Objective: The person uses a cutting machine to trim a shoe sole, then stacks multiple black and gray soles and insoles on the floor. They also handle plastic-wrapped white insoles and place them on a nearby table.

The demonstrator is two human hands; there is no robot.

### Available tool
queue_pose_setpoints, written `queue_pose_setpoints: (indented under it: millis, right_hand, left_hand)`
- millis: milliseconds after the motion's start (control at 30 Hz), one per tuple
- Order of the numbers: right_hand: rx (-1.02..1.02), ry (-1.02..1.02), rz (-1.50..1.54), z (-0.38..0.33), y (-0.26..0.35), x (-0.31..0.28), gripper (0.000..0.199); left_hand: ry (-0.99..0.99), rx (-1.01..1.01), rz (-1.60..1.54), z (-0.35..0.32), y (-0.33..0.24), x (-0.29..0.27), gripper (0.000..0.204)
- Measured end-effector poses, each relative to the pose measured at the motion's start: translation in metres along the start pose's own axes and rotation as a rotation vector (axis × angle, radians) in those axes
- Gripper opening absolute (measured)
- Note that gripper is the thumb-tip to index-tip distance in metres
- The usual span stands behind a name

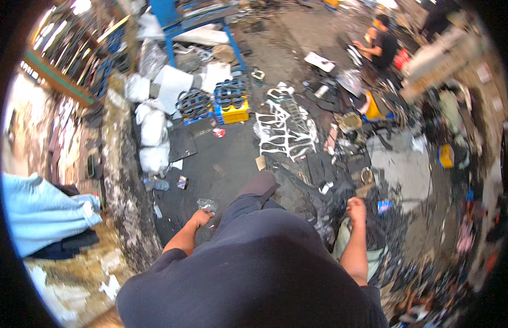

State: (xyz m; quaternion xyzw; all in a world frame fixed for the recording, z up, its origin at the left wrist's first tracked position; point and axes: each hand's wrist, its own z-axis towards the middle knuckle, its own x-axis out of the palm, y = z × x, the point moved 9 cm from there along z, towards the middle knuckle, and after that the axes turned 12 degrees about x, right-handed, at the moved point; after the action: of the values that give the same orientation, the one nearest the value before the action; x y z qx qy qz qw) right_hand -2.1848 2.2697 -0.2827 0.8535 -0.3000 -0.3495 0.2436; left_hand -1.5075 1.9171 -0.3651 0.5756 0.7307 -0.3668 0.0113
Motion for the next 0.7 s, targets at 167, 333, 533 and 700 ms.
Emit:
queue_pose_setpoints:
  millis: [167,333,533,700]
  right_hand:
    - [-0.149,-0.053,0.017,0.1,0.18,-0.02,0.027]
    - [-0.057,0.177,-0.301,0.22,0.174,0.025,0.016]
    - [0.225,0.362,-0.431,0.256,0.196,0.066,0.015]
    - [0.171,0.48,-0.587,0.348,0.294,0.117,0.017]
  left_hand:
    - [-0.1,-0.117,-0.048,0.062,-0.062,-0.014,0.056]
    - [-0.233,-0.036,-0.022,0.192,-0.157,-0.051,0.056]
    - [-0.37,0.146,-0.266,0.281,-0.363,-0.134,0.061]
    - [-0.539,0.022,-0.484,0.279,-0.4,-0.182,0.061]
